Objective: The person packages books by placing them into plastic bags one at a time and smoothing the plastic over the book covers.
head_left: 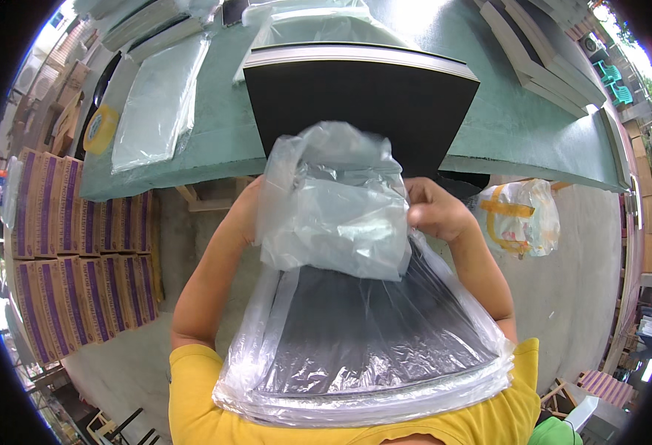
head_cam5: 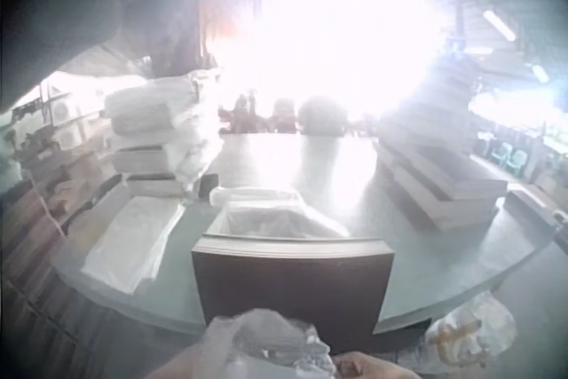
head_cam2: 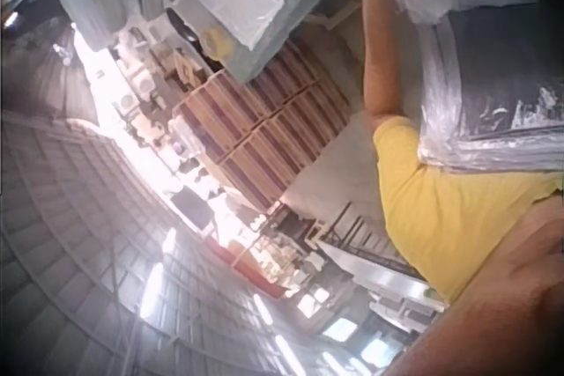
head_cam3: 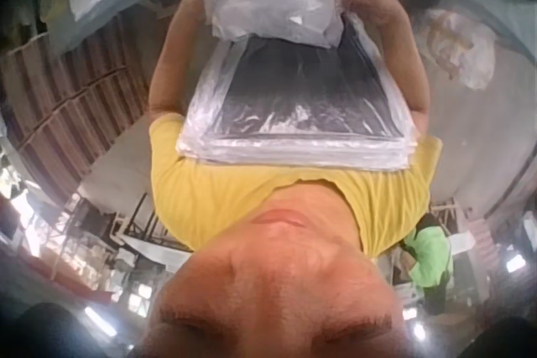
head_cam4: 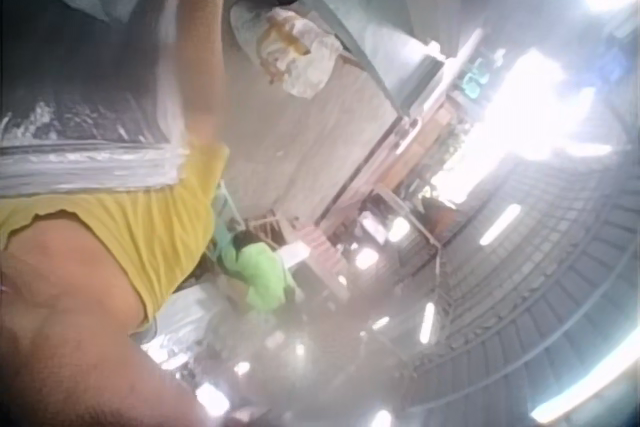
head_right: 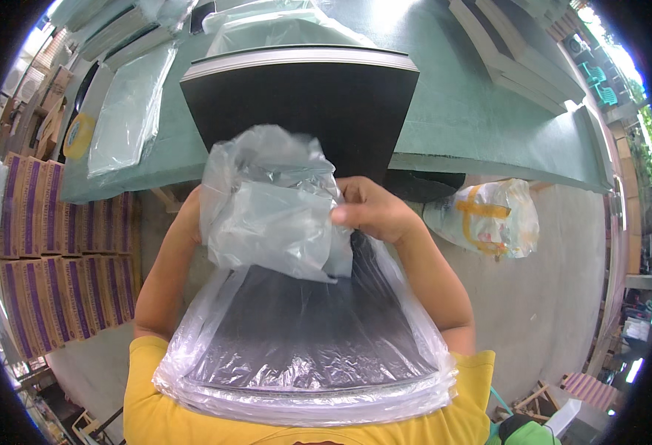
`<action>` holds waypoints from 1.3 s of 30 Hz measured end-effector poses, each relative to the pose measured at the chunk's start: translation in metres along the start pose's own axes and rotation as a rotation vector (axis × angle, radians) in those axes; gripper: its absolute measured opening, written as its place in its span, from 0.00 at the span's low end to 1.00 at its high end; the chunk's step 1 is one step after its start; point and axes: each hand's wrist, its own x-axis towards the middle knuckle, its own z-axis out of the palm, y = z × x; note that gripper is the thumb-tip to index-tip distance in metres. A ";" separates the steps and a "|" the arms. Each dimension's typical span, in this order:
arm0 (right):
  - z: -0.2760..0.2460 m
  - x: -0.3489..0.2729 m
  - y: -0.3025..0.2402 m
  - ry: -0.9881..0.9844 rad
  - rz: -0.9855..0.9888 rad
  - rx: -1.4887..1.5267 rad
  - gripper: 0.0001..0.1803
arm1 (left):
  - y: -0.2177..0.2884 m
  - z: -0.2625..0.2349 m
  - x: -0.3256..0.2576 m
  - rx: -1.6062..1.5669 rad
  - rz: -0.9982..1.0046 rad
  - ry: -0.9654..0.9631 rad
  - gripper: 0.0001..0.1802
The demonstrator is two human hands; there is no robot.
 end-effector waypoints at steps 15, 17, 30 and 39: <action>0.009 0.020 0.013 0.383 -0.031 -0.037 0.22 | 0.005 0.055 -0.037 0.957 0.868 0.037 0.12; -0.008 0.011 0.006 0.459 0.007 0.166 0.17 | 0.019 0.004 -0.048 0.704 0.917 0.410 0.06; 0.003 0.020 -0.007 0.661 -0.142 -0.247 0.07 | 0.012 0.062 -0.017 0.854 0.445 -0.123 0.16; 0.013 0.023 -0.002 0.224 0.139 -0.711 0.18 | 0.015 0.063 -0.019 0.819 0.532 -0.141 0.14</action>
